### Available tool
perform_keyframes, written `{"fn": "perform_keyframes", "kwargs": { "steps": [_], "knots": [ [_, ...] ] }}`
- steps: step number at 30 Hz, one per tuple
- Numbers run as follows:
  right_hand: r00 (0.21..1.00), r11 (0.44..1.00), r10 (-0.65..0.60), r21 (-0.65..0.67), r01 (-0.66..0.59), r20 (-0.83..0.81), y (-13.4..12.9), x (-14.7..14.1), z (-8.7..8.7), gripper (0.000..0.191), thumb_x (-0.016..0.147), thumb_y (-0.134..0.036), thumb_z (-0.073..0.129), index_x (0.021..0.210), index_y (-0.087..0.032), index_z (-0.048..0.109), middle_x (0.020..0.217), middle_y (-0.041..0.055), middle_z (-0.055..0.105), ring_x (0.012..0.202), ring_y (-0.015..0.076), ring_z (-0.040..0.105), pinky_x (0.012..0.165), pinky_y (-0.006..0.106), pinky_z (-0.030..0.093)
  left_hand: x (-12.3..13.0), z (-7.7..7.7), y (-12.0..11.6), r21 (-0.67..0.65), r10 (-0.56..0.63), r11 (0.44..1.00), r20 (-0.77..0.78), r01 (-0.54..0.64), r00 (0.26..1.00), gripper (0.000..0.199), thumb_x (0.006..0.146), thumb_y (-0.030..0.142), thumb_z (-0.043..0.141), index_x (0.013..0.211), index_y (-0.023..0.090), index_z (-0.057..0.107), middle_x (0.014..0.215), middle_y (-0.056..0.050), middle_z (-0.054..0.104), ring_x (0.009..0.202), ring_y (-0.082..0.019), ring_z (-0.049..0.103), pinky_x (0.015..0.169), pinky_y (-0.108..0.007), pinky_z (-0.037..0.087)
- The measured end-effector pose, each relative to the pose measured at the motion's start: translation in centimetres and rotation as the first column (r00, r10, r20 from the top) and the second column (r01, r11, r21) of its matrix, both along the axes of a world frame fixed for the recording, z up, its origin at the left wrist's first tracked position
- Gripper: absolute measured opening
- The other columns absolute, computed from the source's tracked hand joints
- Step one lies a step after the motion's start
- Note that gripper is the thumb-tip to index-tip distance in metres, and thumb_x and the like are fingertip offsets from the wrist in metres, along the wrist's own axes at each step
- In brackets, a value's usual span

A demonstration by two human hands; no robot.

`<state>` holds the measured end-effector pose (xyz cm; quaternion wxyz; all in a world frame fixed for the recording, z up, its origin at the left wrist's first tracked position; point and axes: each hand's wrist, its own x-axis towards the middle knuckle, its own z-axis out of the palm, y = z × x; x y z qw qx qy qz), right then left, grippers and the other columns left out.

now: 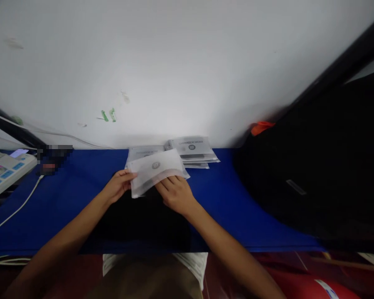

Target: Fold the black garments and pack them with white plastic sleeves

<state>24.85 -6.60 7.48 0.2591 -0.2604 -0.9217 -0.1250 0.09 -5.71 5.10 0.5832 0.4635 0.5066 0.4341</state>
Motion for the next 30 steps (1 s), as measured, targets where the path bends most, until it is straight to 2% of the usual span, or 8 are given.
{"fn": "perform_keyframes", "kwargs": {
  "steps": [5, 11, 16, 22, 25, 26, 28, 30],
  "knots": [
    [0.955, 0.955, 0.295, -0.037, -0.295, 0.007, -2.4, 0.6, -0.1, 0.041, 0.098, -0.017, 0.03, 0.129, -0.008, 0.056, 0.123, 0.0148, 0.065, 0.116, 0.0231, 0.056, 0.096, 0.039, 0.047, -3.1, 0.0, 4.2, 0.106, 0.202, 0.978, -0.263, -0.179, 0.943, 0.038, 0.078, 0.052, 0.06, 0.088, 0.015, 0.06, 0.076, -0.003, 0.066, 0.065, -0.017, 0.063, 0.061, -0.03, 0.052],
    [0.97, 0.962, 0.243, -0.125, -0.241, -0.001, -4.2, 1.7, -1.5, 0.044, 0.098, -0.016, 0.027, 0.132, -0.01, 0.054, 0.127, 0.0137, 0.065, 0.124, 0.0226, 0.054, 0.101, 0.042, 0.047, -5.7, -0.2, 9.2, 0.206, 0.29, 0.957, -0.671, -0.204, 0.683, 0.018, 0.081, 0.032, 0.058, 0.069, 0.019, 0.053, 0.076, -0.005, 0.063, 0.088, -0.024, 0.061, 0.072, -0.03, 0.044],
    [0.989, 0.984, 0.144, -0.104, -0.145, -0.017, -4.7, 2.8, -1.6, 0.043, 0.093, -0.011, 0.035, 0.131, -0.015, 0.056, 0.127, 0.0134, 0.063, 0.121, 0.0245, 0.054, 0.099, 0.044, 0.049, -5.4, -0.2, 11.3, 0.194, 0.235, 0.972, -0.835, -0.134, 0.497, 0.011, 0.084, 0.03, 0.058, 0.083, 0.019, 0.058, 0.088, -0.009, 0.067, 0.097, -0.029, 0.061, 0.081, -0.035, 0.044],
    [0.993, 0.994, 0.073, -0.079, -0.08, -0.09, -5.0, 3.0, -2.2, 0.046, 0.09, -0.007, 0.042, 0.133, -0.019, 0.055, 0.11, 0.0108, 0.064, 0.1, 0.0226, 0.057, 0.091, 0.044, 0.05, -2.4, 1.2, 9.7, 0.333, 0.317, 0.943, -0.866, -0.028, 0.386, 0.048, 0.087, 0.035, 0.058, 0.129, 0.014, 0.048, 0.133, -0.022, 0.052, 0.127, -0.038, 0.046, 0.103, -0.049, 0.036],
    [0.992, 0.99, 0.09, -0.097, -0.099, -0.094, -4.8, 2.7, -2.7, 0.048, 0.091, -0.007, 0.041, 0.135, -0.02, 0.053, 0.107, 0.0098, 0.064, 0.097, 0.0218, 0.057, 0.089, 0.043, 0.049, 0.3, 2.3, 5.7, 0.517, 0.388, 0.842, -0.778, 0.152, 0.494, 0.051, 0.088, 0.042, 0.058, 0.129, 0.013, 0.049, 0.138, -0.022, 0.046, 0.134, -0.039, 0.038, 0.111, -0.054, 0.026],
    [0.99, 0.99, 0.101, -0.092, -0.11, -0.097, -4.6, 2.5, -2.8, 0.046, 0.092, -0.008, 0.041, 0.134, -0.02, 0.053, 0.107, 0.0098, 0.064, 0.097, 0.0218, 0.057, 0.089, 0.043, 0.049, 1.1, 2.6, 4.0, 0.52, 0.291, 0.821, -0.737, 0.237, 0.61, 0.05, 0.089, 0.046, 0.057, 0.127, 0.015, 0.05, 0.133, -0.019, 0.051, 0.129, -0.036, 0.044, 0.11, -0.051, 0.03],
    [0.987, 0.989, 0.117, -0.078, -0.126, -0.107, -4.2, 2.0, -3.1, 0.04, 0.095, -0.012, 0.04, 0.131, -0.02, 0.056, 0.108, 0.0097, 0.065, 0.098, 0.0219, 0.057, 0.089, 0.042, 0.049, 2.7, 3.0, 0.7, 0.453, -0.13, 0.743, -0.624, 0.492, 0.771, 0.066, 0.084, 0.053, 0.064, 0.136, 0.019, 0.043, 0.133, -0.016, 0.052, 0.122, -0.03, 0.053, 0.104, -0.044, 0.041],
    [0.984, 0.985, 0.133, -0.091, -0.144, -0.118, -3.8, 1.3, -3.2, 0.035, 0.097, -0.016, 0.041, 0.127, -0.02, 0.058, 0.109, 0.0095, 0.065, 0.1, 0.0218, 0.057, 0.088, 0.04, 0.05, 3.8, 3.0, -2.0, 0.376, -0.399, 0.638, -0.585, 0.672, 0.706, 0.093, 0.07, 0.054, 0.078, 0.145, 0.022, 0.032, 0.143, -0.015, 0.046, 0.127, -0.031, 0.05, 0.105, -0.044, 0.042]
  ]
}}
